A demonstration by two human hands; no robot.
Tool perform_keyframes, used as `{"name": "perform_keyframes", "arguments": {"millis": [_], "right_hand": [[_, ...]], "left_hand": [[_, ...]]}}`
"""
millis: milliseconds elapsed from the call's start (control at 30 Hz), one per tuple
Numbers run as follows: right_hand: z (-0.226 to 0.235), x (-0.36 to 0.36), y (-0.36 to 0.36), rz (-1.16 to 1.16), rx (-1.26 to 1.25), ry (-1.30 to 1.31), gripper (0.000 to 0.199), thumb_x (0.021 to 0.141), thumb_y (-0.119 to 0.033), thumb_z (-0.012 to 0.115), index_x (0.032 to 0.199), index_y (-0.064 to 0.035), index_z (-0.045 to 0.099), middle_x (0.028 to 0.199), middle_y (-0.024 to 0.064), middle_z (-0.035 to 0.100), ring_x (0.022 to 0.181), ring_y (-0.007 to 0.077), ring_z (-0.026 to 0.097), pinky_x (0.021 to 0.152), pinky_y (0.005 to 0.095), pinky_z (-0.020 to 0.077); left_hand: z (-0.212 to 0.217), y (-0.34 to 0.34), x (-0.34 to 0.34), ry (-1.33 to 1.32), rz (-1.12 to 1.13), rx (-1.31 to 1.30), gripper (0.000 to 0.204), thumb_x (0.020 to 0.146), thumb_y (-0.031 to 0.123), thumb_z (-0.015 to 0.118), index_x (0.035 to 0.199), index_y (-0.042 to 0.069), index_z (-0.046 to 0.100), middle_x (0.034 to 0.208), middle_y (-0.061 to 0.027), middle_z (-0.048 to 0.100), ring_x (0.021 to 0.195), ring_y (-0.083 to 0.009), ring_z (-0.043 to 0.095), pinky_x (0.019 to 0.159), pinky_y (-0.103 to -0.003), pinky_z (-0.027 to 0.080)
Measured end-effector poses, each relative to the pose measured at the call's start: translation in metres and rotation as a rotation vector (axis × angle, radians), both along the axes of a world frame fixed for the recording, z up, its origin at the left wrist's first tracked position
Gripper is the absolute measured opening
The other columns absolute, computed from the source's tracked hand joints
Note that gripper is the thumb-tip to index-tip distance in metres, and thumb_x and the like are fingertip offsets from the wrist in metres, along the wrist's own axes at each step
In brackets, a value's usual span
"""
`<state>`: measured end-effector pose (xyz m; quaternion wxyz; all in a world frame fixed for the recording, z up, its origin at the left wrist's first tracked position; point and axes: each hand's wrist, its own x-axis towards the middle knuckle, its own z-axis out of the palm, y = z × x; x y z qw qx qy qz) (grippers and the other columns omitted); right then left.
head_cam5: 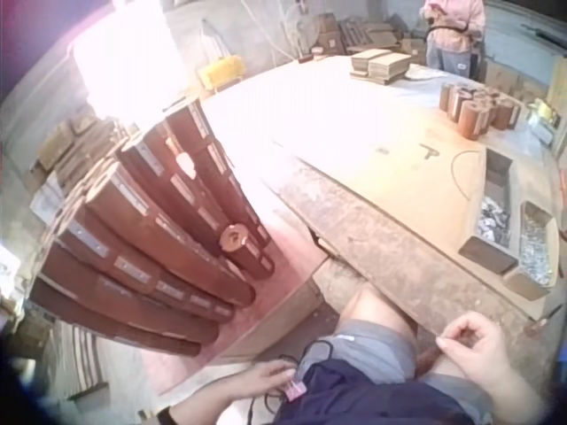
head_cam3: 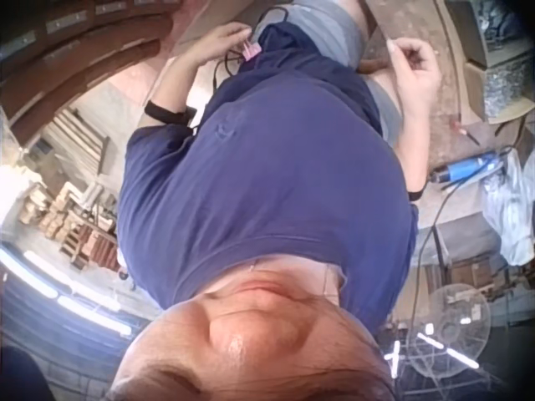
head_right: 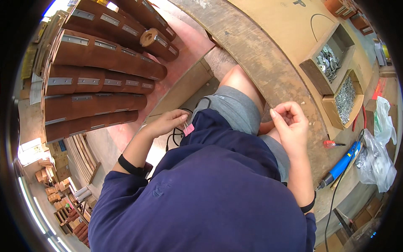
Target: Using an electric screwdriver and hammer to attach small metal clips and fasteners to circular wooden bases.
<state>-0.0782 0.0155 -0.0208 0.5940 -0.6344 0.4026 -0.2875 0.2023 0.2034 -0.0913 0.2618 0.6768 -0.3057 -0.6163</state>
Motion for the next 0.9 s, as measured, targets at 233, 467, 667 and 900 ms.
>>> {"name": "perform_keyframes", "arguments": {"millis": [233,467,667,900], "right_hand": [[0.007,-0.039,-0.009,-0.171,-0.067,-0.018,0.012,0.078,0.003,0.059,0.08,-0.0038,0.05,0.083,0.0017,0.054,0.072,0.0047,0.048,0.065,0.0168,0.0403],[0.015,-0.079,-0.023,-0.379,-0.206,-0.027,0.011,0.078,0.004,0.058,0.082,-0.0032,0.05,0.082,0.0011,0.052,0.073,0.0056,0.047,0.066,0.0171,0.0385],[0.02,-0.134,-0.019,-0.575,-0.247,0.001,0.009,0.079,0.002,0.057,0.083,-0.0032,0.05,0.081,0.0022,0.052,0.069,0.0068,0.048,0.065,0.0188,0.0398],[0.009,-0.156,-0.012,-0.674,-0.293,-0.018,0.01,0.08,0.0,0.057,0.081,-0.0036,0.049,0.081,0.0037,0.053,0.069,0.0069,0.048,0.064,0.0187,0.0404]], "left_hand": [[0.048,-0.027,0.023,-0.088,0.03,-0.01,0.042,0.087,0.032,0.051,0.111,-0.003,0.051,0.096,-0.0083,0.057,0.088,-0.0145,0.053,0.078,-0.028,0.043],[0.114,-0.111,0.036,-0.231,-0.07,-0.33,0.039,0.084,0.023,0.054,0.114,-0.003,0.048,0.095,-0.0056,0.057,0.081,-0.0105,0.051,0.072,-0.025,0.043],[0.143,-0.186,0.043,-0.635,-0.18,-0.548,0.036,0.081,0.021,0.056,0.109,-0.001,0.053,0.091,-0.0107,0.06,0.079,-0.0141,0.055,0.072,-0.027,0.045],[0.085,-0.19,0.138,-1.282,0.112,-0.255,0.036,0.073,0.028,0.06,0.1,0.004,0.058,0.1,-0.0194,0.055,0.096,-0.0333,0.053,0.083,-0.039,0.043]]}}
